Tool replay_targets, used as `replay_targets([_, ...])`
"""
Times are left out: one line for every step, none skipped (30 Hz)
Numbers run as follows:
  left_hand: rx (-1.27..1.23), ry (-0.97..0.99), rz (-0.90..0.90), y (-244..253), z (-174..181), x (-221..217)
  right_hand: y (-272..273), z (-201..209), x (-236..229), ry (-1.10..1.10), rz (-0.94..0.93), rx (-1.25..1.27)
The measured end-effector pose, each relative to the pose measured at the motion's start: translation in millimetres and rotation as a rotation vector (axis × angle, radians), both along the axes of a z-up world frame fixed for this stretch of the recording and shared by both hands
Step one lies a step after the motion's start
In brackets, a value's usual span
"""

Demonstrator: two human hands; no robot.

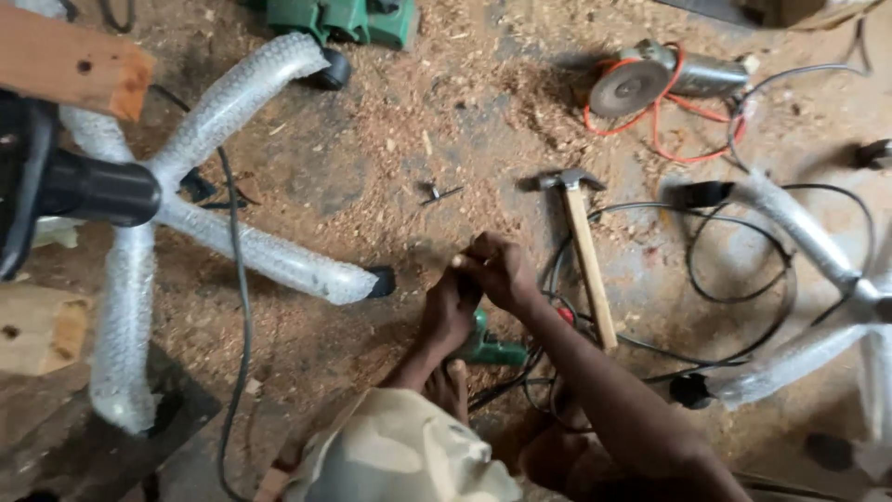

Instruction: Assembling wooden components for a chair using a drill and manual tools.

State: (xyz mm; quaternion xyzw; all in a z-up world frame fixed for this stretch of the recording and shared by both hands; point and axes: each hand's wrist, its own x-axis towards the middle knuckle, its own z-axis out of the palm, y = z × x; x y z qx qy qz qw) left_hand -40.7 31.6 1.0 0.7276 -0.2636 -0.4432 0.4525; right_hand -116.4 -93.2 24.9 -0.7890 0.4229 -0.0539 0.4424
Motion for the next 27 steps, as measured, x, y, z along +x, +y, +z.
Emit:
replay_targets([-0.021, -0.036, 0.008, -5, 2, 1, -4, -3, -1, -0.046, 0.079, -0.021])
replay_targets([-0.043, -0.071, 0.017, -10, 5, 2, -9, -6, -3, -0.091, 0.158, -0.043])
replay_targets([-0.047, -0.070, 0.013, -9, 5, 0, -9, 0, -1, -0.089, 0.154, -0.047])
replay_targets([0.004, -0.066, 0.020, -7, 5, -2, -9, 5, 1, 0.012, 0.180, -0.040])
replay_targets([0.054, -0.070, 0.025, -7, 5, 1, -10, 10, 8, 0.105, 0.204, -0.035])
replay_targets([0.047, -0.077, 0.020, -5, -1, 1, -13, 0, 5, 0.099, 0.198, -0.042])
replay_targets([0.023, -0.072, 0.047, -3, -7, -1, -18, -11, 3, 0.091, 0.100, 0.060])
replay_targets([-0.001, -0.067, 0.074, -2, -14, -2, -23, -21, 0, 0.081, 0.002, 0.162])
replay_targets([-0.007, -0.074, 0.076, 4, -26, -1, -17, -35, -6, 0.074, 0.005, 0.156])
replay_targets([-0.018, -0.089, 0.080, 8, -37, 0, -11, -49, -12, -0.055, -0.100, 0.284])
replay_targets([-0.045, -0.104, 0.075, 3, -48, 5, -15, -61, -15, -0.190, -0.209, 0.397])
replay_targets([-0.066, -0.113, 0.070, -1, -50, 10, -28, -50, -20, -0.202, -0.211, 0.378])
replay_targets([-0.034, -0.174, -0.005, -5, -53, 20, -42, -40, -19, -0.113, -0.189, 0.093])
replay_targets([0.000, -0.236, -0.078, -10, -57, 30, -55, -31, -19, -0.024, -0.171, -0.192])
replay_targets([-0.006, -0.248, -0.073, -18, -39, 46, -79, -44, -28, -0.036, -0.168, -0.198])
replay_targets([0.102, -0.274, -0.178, -28, -22, 63, -104, -58, -36, 0.045, -0.185, -0.286])
replay_targets([0.209, -0.296, -0.289, -39, -6, 76, -130, -71, -48, 0.131, -0.209, -0.375])
replay_targets([0.202, -0.305, -0.289, -62, 10, 98, -142, -55, -40, 0.123, -0.213, -0.382])
replay_targets([0.270, -0.391, -0.281, -86, 26, 118, -155, -39, -32, 0.214, -0.217, -0.367])
replay_targets([0.339, -0.477, -0.271, -109, 41, 140, -168, -24, -23, 0.304, -0.220, -0.351])
replay_targets([0.343, -0.473, -0.265, -130, 17, 163, -168, -7, -6, 0.305, -0.212, -0.350])
replay_targets([0.043, -0.757, -0.132, -151, -6, 187, -168, 10, 11, 0.389, -0.178, -0.249])
replay_targets([-0.272, -1.030, 0.006, -177, -30, 212, -173, 28, 29, 0.471, -0.146, -0.152])
replay_targets([-0.270, -1.028, 0.013, -190, -36, 224, -182, -2, 41, 0.473, -0.140, -0.155])
replay_targets([-0.273, -1.056, -0.064, -205, -43, 235, -192, -33, 53, 0.197, 0.059, -0.384])
replay_targets([-0.275, -1.083, -0.140, -221, -49, 248, -203, -64, 66, -0.088, 0.257, -0.602])
replay_targets([-0.265, -1.087, -0.134, -227, -51, 248, -204, -31, 96, -0.094, 0.266, -0.598])
